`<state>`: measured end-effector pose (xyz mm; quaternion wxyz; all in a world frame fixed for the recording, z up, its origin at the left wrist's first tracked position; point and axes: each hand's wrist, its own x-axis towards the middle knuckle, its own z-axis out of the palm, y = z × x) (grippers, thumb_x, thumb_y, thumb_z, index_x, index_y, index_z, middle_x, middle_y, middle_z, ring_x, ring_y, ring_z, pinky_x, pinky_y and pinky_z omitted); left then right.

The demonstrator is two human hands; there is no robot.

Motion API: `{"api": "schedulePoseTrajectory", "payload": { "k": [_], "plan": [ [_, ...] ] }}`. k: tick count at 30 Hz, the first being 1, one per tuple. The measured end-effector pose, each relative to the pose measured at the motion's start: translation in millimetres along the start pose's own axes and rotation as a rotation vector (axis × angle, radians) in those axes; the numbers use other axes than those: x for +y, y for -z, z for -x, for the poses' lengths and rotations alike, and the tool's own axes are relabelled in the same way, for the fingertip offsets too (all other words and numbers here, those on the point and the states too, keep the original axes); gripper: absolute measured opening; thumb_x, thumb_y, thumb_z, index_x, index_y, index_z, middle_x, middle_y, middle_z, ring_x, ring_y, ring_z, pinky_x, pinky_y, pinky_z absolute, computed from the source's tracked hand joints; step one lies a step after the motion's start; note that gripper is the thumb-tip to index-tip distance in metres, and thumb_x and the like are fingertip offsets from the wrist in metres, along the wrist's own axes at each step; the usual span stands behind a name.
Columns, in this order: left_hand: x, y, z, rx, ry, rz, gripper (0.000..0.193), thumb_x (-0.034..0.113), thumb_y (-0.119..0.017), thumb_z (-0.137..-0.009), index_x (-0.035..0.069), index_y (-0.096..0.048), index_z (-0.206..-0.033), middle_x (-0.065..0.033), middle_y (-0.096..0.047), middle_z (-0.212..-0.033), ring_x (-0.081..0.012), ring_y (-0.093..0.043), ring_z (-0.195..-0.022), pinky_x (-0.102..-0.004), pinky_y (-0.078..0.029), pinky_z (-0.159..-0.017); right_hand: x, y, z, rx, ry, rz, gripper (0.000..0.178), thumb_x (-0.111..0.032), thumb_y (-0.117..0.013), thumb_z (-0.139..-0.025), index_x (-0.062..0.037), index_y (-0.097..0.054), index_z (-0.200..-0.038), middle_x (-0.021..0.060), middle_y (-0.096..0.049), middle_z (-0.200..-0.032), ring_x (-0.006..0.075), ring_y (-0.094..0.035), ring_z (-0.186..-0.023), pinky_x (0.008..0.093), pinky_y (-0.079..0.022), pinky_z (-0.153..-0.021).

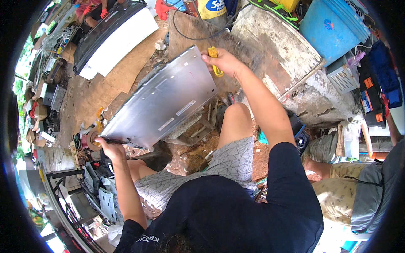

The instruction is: The person uses a screwdriver to remove screws from the metal frame of an electronic panel and pries the components apart by hand.

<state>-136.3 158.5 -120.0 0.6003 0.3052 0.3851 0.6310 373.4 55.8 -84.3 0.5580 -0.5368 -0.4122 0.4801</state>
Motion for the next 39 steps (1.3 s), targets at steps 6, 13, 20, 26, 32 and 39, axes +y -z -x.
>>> {"api": "schedulePoseTrajectory", "payload": {
  "k": [6, 13, 20, 26, 32, 39],
  "plan": [
    [42.0, -31.8, -14.0, -0.140, -0.043, 0.028, 0.082, 0.068, -0.047, -0.098, 0.007, -0.040, -0.152, -0.0119, -0.043, -0.156, -0.0306, -0.038, -0.144, -0.0492, -0.024, -0.123, -84.8, -10.0, 30.9, -0.188, 0.258, 0.092, 0.031, -0.026, -0.072, -0.098, -0.0034, -0.070, -0.119, -0.0028, -0.067, -0.090, 0.0077, -0.061, -0.076, 0.0255, -0.051, -0.070],
    [35.1, -30.6, -42.7, -0.113, -0.027, 0.090, 0.081, 0.068, -0.037, -0.102, 0.003, -0.039, -0.150, -0.0169, -0.044, -0.153, -0.0327, -0.038, -0.144, -0.0500, -0.022, -0.124, -112.0, -51.6, 69.4, -0.231, 0.333, -0.076, 0.026, -0.019, -0.078, -0.093, -0.0030, -0.072, -0.112, -0.0034, -0.069, -0.090, 0.0057, -0.061, -0.080, 0.0237, -0.050, -0.072],
    [-50.7, -19.8, -37.2, -0.078, 0.243, 0.236, 0.086, 0.073, -0.041, -0.095, 0.003, -0.050, -0.143, -0.0165, -0.050, -0.150, -0.0353, -0.043, -0.140, -0.0532, -0.027, -0.121, -198.4, -117.3, 64.5, -0.303, 0.070, 0.259, 0.026, -0.019, -0.082, -0.089, -0.0011, -0.073, -0.105, -0.0012, -0.070, -0.091, 0.0069, -0.062, -0.082, 0.0248, -0.051, -0.075],
    [-92.6, -21.6, -17.9, 0.102, 0.301, 0.468, 0.079, 0.069, -0.041, -0.094, 0.007, -0.055, -0.140, -0.0156, -0.052, -0.147, -0.0358, -0.045, -0.137, -0.0555, -0.028, -0.119, -251.8, -195.1, 44.2, -0.374, 0.043, 0.602, 0.035, -0.026, -0.086, -0.082, -0.0024, -0.074, -0.104, 0.0035, -0.072, -0.091, 0.0116, -0.063, -0.081, 0.0282, -0.051, -0.074],
    [-122.0, -32.7, 23.0, 0.228, 0.415, 0.574, 0.073, 0.067, -0.041, -0.095, 0.009, -0.056, -0.137, -0.0113, -0.054, -0.146, -0.0323, -0.049, -0.134, -0.0532, -0.034, -0.117, -270.2, -256.1, 3.8, -0.462, 0.029, 0.804, 0.039, -0.031, -0.084, -0.083, -0.0023, -0.073, -0.106, 0.0041, -0.072, -0.091, 0.0137, -0.063, -0.078, 0.0294, -0.051, -0.071],
    [-131.2, -15.6, 20.6, 0.223, 0.365, 0.429, 0.069, 0.062, -0.034, -0.102, 0.011, -0.048, -0.146, -0.0093, -0.050, -0.150, -0.0294, -0.047, -0.137, -0.0484, -0.036, -0.115, -258.8, -264.0, -12.0, -0.437, 0.061, 0.802, 0.034, -0.023, -0.087, -0.081, -0.0030, -0.073, -0.105, 0.0030, -0.068, -0.083, 0.0121, -0.058, -0.069, 0.0286, -0.047, -0.061]
  ]
}}
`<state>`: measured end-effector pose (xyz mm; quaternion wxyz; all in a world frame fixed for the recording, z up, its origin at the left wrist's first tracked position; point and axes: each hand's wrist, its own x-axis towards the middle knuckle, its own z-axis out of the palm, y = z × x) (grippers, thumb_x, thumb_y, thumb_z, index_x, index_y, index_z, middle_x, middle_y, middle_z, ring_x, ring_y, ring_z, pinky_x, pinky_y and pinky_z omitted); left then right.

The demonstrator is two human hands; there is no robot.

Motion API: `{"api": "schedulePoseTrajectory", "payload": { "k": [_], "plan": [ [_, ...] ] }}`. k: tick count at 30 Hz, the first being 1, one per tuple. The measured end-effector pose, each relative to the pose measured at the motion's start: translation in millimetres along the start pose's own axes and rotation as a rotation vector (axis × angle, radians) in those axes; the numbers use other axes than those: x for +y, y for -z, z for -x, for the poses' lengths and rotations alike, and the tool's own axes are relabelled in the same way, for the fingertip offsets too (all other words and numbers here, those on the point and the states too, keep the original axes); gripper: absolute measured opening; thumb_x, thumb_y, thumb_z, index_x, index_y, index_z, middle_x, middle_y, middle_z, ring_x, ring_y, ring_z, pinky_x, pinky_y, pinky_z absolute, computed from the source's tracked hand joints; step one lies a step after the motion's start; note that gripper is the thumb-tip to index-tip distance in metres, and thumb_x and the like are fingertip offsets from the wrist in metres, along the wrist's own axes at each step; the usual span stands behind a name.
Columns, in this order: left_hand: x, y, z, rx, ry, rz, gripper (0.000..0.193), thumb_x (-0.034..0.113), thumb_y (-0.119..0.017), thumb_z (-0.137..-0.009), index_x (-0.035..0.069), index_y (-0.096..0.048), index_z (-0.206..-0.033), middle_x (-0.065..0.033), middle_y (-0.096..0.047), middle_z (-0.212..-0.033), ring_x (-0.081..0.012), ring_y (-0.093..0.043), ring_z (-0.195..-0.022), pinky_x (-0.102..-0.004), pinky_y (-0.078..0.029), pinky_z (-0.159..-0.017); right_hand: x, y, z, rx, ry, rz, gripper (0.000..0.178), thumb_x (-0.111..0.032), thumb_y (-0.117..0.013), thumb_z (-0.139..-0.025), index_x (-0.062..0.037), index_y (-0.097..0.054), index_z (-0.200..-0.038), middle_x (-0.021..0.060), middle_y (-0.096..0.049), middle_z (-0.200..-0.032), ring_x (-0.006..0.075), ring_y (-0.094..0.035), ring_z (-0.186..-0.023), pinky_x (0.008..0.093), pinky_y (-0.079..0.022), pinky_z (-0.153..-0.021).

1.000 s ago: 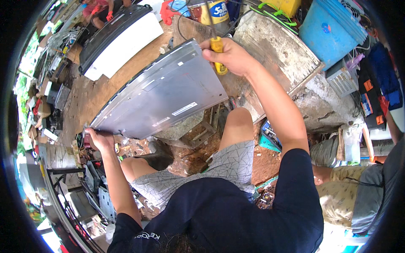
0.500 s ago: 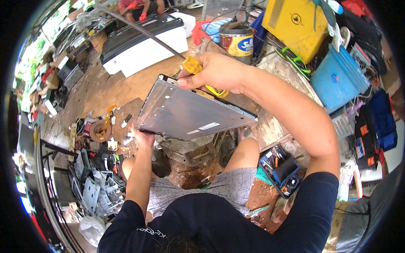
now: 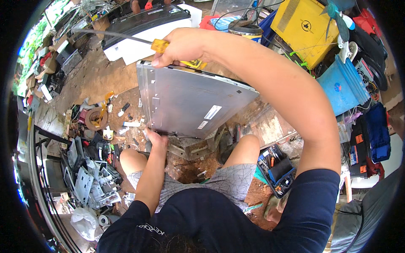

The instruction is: The person uses a screwdriver to remove screws from the metal frame of an electronic panel and pries the components apart by hand.

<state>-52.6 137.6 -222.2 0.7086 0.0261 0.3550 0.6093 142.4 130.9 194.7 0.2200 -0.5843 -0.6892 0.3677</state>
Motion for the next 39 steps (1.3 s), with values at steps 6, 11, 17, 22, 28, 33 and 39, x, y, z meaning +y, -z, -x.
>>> {"api": "schedulePoseTrajectory", "payload": {
  "k": [6, 11, 17, 22, 28, 33, 39],
  "plan": [
    [9.4, 4.6, -2.5, 0.159, -0.079, -0.316, 0.082, 0.060, -0.047, -0.102, -0.002, -0.033, -0.154, -0.0174, -0.042, -0.154, -0.0326, -0.040, -0.142, -0.0479, -0.032, -0.117, 9.9, 2.4, 3.7, -0.081, 0.017, -0.091, 0.039, -0.028, -0.090, -0.079, -0.0032, -0.073, -0.105, 0.0031, -0.067, -0.081, 0.0119, -0.058, -0.068, 0.0286, -0.048, -0.061],
    [44.3, -81.1, 68.2, -0.022, -0.824, -0.843, 0.101, 0.066, -0.051, -0.097, -0.001, -0.009, -0.160, -0.0244, -0.012, -0.166, -0.0359, -0.020, -0.153, -0.0512, -0.020, -0.123, 13.3, -5.4, -5.5, -0.104, 0.008, -0.198, 0.041, -0.028, -0.090, -0.079, -0.0024, -0.072, -0.107, 0.0025, -0.067, -0.083, 0.0112, -0.059, -0.071, 0.0278, -0.049, -0.064],
    [92.2, -218.4, 162.6, -0.404, -1.309, -1.101, 0.118, 0.043, -0.084, -0.081, -0.006, -0.009, -0.159, -0.0291, -0.024, -0.161, -0.0382, -0.026, -0.150, -0.0470, -0.022, -0.123, 10.9, -24.2, -3.5, -0.096, 0.043, -0.306, 0.037, -0.025, -0.088, -0.081, -0.0025, -0.074, -0.107, 0.0010, -0.068, -0.085, 0.0099, -0.059, -0.072, 0.0273, -0.049, -0.068],
    [99.0, -227.1, 175.1, -0.492, -1.136, -1.065, 0.104, 0.035, -0.080, -0.084, -0.006, -0.016, -0.156, -0.0266, -0.037, -0.150, -0.0358, -0.038, -0.142, -0.0449, -0.030, -0.118, 13.7, -25.7, 7.9, -0.125, -0.011, -0.313, 0.030, -0.026, -0.081, -0.089, -0.0053, -0.071, -0.108, -0.0016, -0.068, -0.095, 0.0078, -0.062, -0.087, 0.0246, -0.048, -0.076],
    [91.6, -220.5, 164.0, -0.557, -1.273, -0.994, 0.096, 0.028, -0.077, -0.083, -0.009, -0.021, -0.152, -0.0299, -0.040, -0.144, -0.0419, -0.040, -0.136, -0.0492, -0.032, -0.115, 19.5, -23.1, 24.4, -0.080, 0.035, -0.343, 0.034, -0.028, -0.080, -0.089, -0.0027, -0.072, -0.110, 0.0026, -0.071, -0.093, 0.0116, -0.063, -0.078, 0.0274, -0.050, -0.068],
    [95.6, -222.2, 160.2, -0.535, -1.202, -1.028, 0.095, 0.029, -0.076, -0.086, -0.009, -0.019, -0.152, -0.0299, -0.039, -0.144, -0.0414, -0.040, -0.137, -0.0489, -0.030, -0.116, 33.3, -7.9, 86.8, 0.032, 0.024, -0.220, 0.051, -0.043, -0.086, -0.079, -0.0035, -0.073, -0.108, 0.0025, -0.071, -0.086, 0.0095, -0.059, -0.068, 0.0248, -0.048, -0.062],
    [86.0, -232.2, 170.1, -0.617, -1.151, -1.098, 0.098, 0.029, -0.076, -0.087, -0.009, -0.015, -0.154, -0.0308, -0.036, -0.147, -0.0416, -0.037, -0.140, -0.0487, -0.028, -0.118, 58.2, -15.6, 108.3, -0.018, 0.058, -0.208, 0.047, -0.034, -0.091, -0.076, -0.0002, -0.073, -0.103, 0.0025, -0.072, -0.086, 0.0084, -0.059, -0.069, 0.0255, -0.048, -0.061]
  ]
}}
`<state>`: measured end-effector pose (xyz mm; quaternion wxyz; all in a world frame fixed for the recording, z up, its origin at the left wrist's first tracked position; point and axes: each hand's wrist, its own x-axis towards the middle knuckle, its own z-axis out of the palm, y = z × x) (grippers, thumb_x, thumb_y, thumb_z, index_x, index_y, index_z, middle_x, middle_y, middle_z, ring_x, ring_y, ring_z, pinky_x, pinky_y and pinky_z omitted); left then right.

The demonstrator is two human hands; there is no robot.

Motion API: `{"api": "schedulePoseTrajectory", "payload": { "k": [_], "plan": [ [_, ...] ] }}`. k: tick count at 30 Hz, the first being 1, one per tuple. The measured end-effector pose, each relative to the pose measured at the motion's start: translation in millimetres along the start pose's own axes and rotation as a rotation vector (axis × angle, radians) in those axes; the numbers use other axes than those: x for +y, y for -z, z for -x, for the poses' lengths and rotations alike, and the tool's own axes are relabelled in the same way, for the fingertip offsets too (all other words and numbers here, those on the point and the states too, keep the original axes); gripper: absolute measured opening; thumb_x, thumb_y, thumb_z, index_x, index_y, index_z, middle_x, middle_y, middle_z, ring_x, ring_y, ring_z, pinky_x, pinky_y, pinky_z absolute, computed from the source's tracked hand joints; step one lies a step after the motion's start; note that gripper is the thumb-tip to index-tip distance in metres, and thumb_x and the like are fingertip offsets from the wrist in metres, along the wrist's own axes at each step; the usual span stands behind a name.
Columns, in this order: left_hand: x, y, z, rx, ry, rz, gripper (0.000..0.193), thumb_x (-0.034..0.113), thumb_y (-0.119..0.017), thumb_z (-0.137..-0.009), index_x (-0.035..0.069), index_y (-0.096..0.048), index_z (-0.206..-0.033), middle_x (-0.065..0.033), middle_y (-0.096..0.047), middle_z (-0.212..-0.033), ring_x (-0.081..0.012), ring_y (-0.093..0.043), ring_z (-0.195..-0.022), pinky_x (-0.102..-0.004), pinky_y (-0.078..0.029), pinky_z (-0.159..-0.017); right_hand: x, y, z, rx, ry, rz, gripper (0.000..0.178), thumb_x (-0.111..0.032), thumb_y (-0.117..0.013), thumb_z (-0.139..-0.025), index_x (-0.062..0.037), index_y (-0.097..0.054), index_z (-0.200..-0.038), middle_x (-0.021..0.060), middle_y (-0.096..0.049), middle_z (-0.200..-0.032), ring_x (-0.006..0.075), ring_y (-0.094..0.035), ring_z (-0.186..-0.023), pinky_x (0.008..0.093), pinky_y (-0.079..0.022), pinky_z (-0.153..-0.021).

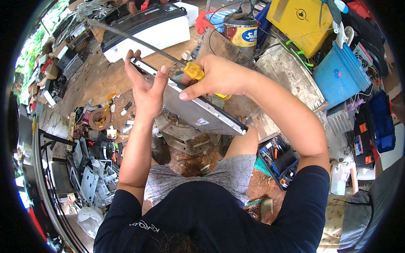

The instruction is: The person uses a screwdriver to remove screws from the metal frame of an electronic panel and pries the components apart by hand.

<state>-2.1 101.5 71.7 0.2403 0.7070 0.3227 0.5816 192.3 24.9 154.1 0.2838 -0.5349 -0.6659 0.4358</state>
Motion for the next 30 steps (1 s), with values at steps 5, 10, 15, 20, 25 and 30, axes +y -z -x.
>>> {"api": "schedulePoseTrajectory", "payload": {
  "k": [5, 10, 15, 20, 25, 30],
  "plan": [
    [3.7, -5.6, -3.9, -0.038, -0.069, 0.067, 0.098, 0.029, -0.076, -0.088, -0.009, -0.014, -0.154, -0.0300, -0.031, -0.152, -0.0398, -0.031, -0.144, -0.0488, -0.025, -0.120, 6.8, 11.9, 6.3, -0.075, -0.037, -0.124, 0.034, -0.025, -0.087, -0.082, -0.0009, -0.069, -0.098, 0.0014, -0.068, -0.082, 0.0091, -0.059, -0.069, 0.0260, -0.047, -0.061],
    [3.3, -10.5, -6.1, -0.093, -0.114, 0.087, 0.098, 0.026, -0.075, -0.087, -0.009, -0.013, -0.154, -0.0293, -0.031, -0.151, -0.0397, -0.031, -0.144, -0.0483, -0.025, -0.120, 17.4, 13.9, 10.9, -0.145, -0.013, -0.242, 0.031, -0.021, -0.084, -0.084, -0.0023, -0.065, -0.099, 0.0008, -0.065, -0.082, 0.0096, -0.058, -0.069, 0.0258, -0.047, -0.061],
    [9.5, -18.5, -2.7, -0.070, -0.099, 0.127, 0.100, 0.029, -0.077, -0.085, -0.010, -0.015, -0.154, -0.0296, -0.034, -0.149, -0.0403, -0.034, -0.142, -0.0481, -0.027, -0.119, 29.1, 18.4, 17.2, -0.102, -0.003, -0.211, 0.038, -0.025, -0.084, -0.084, -0.0011, -0.065, -0.107, 0.0010, -0.065, -0.084, 0.0098, -0.058, -0.070, 0.0253, -0.047, -0.063],
    [-1.2, 1.9, -21.6, -0.193, 0.006, 0.303, 0.081, 0.040, -0.081, -0.086, -0.002, -0.048, -0.146, -0.0226, -0.062, -0.133, -0.0291, -0.063, -0.116, -0.0400, -0.049, -0.101, 42.5, 54.9, 37.2, 0.078, 0.013, 0.019, 0.036, -0.026, -0.083, -0.084, -0.0006, -0.068, -0.106, 0.0001, -0.067, -0.091, 0.0089, -0.060, -0.081, 0.0251, -0.049, -0.072],
    [-11.7, 26.4, -39.3, -0.649, 0.176, 0.439, 0.035, 0.024, -0.073, -0.096, 0.001, -0.070, -0.123, -0.0049, -0.074, -0.104, -0.0101, -0.065, -0.096, -0.0276, -0.053, -0.088, 62.5, 90.7, 55.2, 0.151, -0.029, 0.061, 0.028, -0.019, -0.081, -0.088, -0.0011, -0.069, -0.106, -0.0016, -0.067, -0.092, 0.0072, -0.058, -0.087, 0.0257, -0.048, -0.080],
    [-6.0, 17.2, -38.6, -0.704, 0.113, 0.439, 0.033, 0.020, -0.076, -0.093, 0.001, -0.072, -0.120, -0.0042, -0.075, -0.101, -0.0079, -0.065, -0.091, -0.0269, -0.054, -0.083, 72.0, 97.5, 65.3, 0.260, -0.037, 0.211, 0.021, -0.017, -0.077, -0.093, -0.0012, -0.069, -0.104, -0.0027, -0.065, -0.091, 0.0065, -0.055, -0.084, 0.0256, -0.047, -0.078]
  ]
}}
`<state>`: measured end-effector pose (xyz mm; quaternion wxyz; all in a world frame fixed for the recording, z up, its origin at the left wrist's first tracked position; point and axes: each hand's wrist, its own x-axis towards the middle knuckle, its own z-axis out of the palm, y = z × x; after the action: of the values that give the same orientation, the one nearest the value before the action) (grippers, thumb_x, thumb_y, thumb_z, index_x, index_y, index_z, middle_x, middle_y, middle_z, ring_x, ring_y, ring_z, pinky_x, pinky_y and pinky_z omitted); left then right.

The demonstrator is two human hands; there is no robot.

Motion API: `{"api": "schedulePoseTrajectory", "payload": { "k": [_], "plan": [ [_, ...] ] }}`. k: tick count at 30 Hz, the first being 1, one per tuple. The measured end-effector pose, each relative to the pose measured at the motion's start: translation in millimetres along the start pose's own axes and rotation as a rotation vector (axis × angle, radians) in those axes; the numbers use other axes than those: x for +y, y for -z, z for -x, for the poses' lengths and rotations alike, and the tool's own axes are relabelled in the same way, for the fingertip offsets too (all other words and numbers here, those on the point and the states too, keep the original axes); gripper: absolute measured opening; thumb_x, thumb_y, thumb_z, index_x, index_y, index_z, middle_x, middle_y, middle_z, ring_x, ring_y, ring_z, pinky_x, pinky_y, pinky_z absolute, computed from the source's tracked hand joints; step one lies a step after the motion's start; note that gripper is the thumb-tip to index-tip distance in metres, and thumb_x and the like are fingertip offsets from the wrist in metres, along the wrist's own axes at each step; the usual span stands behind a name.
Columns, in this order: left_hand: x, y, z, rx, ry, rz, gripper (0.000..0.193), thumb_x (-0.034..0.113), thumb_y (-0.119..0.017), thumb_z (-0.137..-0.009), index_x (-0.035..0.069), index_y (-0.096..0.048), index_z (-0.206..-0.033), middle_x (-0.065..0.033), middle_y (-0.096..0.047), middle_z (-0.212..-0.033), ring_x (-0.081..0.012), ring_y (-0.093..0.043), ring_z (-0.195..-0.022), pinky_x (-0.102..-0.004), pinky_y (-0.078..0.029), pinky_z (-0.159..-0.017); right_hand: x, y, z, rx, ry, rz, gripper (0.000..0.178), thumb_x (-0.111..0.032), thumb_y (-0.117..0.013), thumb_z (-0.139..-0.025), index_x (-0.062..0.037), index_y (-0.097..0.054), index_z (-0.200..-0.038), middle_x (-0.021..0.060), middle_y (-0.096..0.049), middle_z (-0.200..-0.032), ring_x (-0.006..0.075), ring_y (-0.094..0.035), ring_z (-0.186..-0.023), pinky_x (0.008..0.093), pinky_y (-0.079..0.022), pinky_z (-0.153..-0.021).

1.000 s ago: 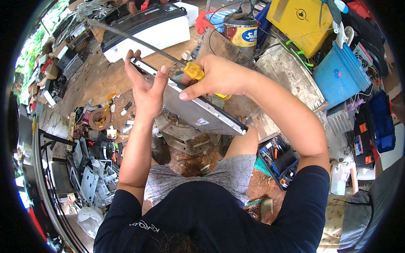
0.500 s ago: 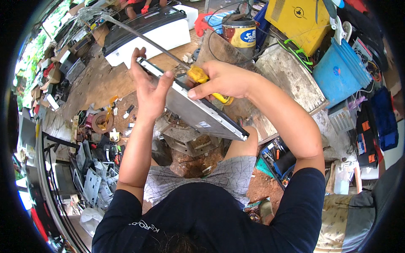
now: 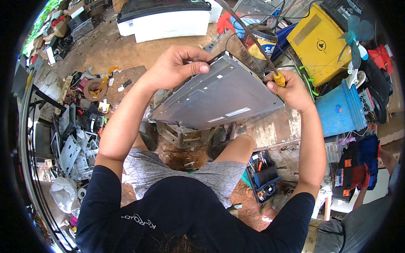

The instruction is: The person uses a screwdriver to remove screws from the metal frame of an electronic panel and pries the components apart by hand.

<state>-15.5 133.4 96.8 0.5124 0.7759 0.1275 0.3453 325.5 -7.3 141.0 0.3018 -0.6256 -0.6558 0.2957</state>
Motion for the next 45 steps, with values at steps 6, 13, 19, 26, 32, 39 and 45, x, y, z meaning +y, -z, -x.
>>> {"api": "schedulePoseTrajectory", "payload": {
  "k": [6, 13, 19, 26, 32, 39, 45],
  "plan": [
    [9.2, -13.0, 6.1, 0.013, -0.227, -0.202, 0.030, 0.011, -0.072, -0.094, 0.002, -0.071, -0.122, -0.0067, -0.074, -0.107, -0.0128, -0.066, -0.093, -0.0299, -0.055, -0.084, 9.3, -4.0, -10.0, 0.148, -0.014, 0.032, 0.015, -0.015, -0.073, -0.096, -0.0019, -0.066, -0.102, -0.0034, -0.064, -0.089, 0.0066, -0.054, -0.082, 0.0257, -0.046, -0.075],
    [25.3, 19.1, 1.7, -0.265, -0.030, -0.218, 0.043, 0.004, -0.071, -0.086, 0.006, -0.070, -0.129, -0.0071, -0.076, -0.102, -0.0105, -0.069, -0.092, -0.0276, -0.059, -0.080, 5.4, -7.5, -23.0, 0.134, -0.016, 0.000, 0.015, -0.015, -0.072, -0.096, -0.0026, -0.066, -0.103, -0.0032, -0.065, -0.091, 0.0066, -0.055, -0.084, 0.0257, -0.047, -0.078],
    [33.4, 26.8, -4.4, -0.310, -0.009, -0.154, 0.040, 0.000, -0.069, -0.082, -0.002, -0.072, -0.122, -0.0067, -0.077, -0.091, -0.0071, -0.068, -0.078, -0.0247, -0.058, -0.076, -3.5, -14.1, -28.5, 0.134, -0.009, -0.011, 0.016, -0.014, -0.073, -0.096, -0.0019, -0.067, -0.105, -0.0023, -0.067, -0.094, 0.0070, -0.057, -0.087, 0.0256, -0.048, -0.080],
    [43.2, 22.1, 0.5, -0.248, 0.032, -0.233, 0.035, 0.004, -0.072, -0.076, -0.005, -0.074, -0.110, -0.0070, -0.076, -0.087, -0.0072, -0.067, -0.076, -0.0244, -0.057, -0.072, -6.6, -15.7, -28.6, 0.137, -0.009, 0.000, 0.016, -0.014, -0.073, -0.096, -0.0014, -0.068, -0.104, -0.0021, -0.067, -0.093, 0.0072, -0.057, -0.086, 0.0262, -0.048, -0.080],
    [49.3, 4.4, 6.4, -0.011, -0.177, -0.552, 0.025, 0.003, -0.067, -0.066, -0.003, -0.066, -0.090, -0.0107, -0.063, -0.067, -0.0193, -0.063, -0.061, -0.0318, -0.053, -0.062, -7.2, -19.9, -25.0, 0.157, 0.046, 0.031, 0.017, -0.016, -0.074, -0.095, -0.0014, -0.069, -0.103, -0.0025, -0.066, -0.089, 0.0069, -0.055, -0.083, 0.0264, -0.047, -0.076],
    [56.0, 6.4, 4.1, -0.014, -0.256, -0.628, 0.019, 0.002, -0.063, -0.066, -0.002, -0.061, -0.085, -0.0150, -0.059, -0.063, -0.0299, -0.061, -0.056, -0.0382, -0.051, -0.058, -8.3, -24.1, -23.8, 0.178, 0.080, 0.038, 0.016, -0.015, -0.074, -0.094, -0.0015, -0.069, -0.100, -0.0024, -0.065, -0.084, 0.0068, -0.055, -0.080, 0.0265, -0.047, -0.073],
    [63.5, 6.6, 2.3, -0.016, -0.300, -0.742, 0.015, 0.002, -0.060, -0.065, -0.002, -0.055, -0.078, -0.0197, -0.057, -0.063, -0.0396, -0.058, -0.059, -0.0445, -0.048, -0.057, -11.5, -29.1, -24.9, 0.213, 0.093, 0.056, 0.014, -0.013, -0.074, -0.094, -0.0015, -0.069, -0.099, -0.0025, -0.065, -0.083, 0.0069, -0.055, -0.079, 0.0264, -0.048, -0.073]
  ]
}}
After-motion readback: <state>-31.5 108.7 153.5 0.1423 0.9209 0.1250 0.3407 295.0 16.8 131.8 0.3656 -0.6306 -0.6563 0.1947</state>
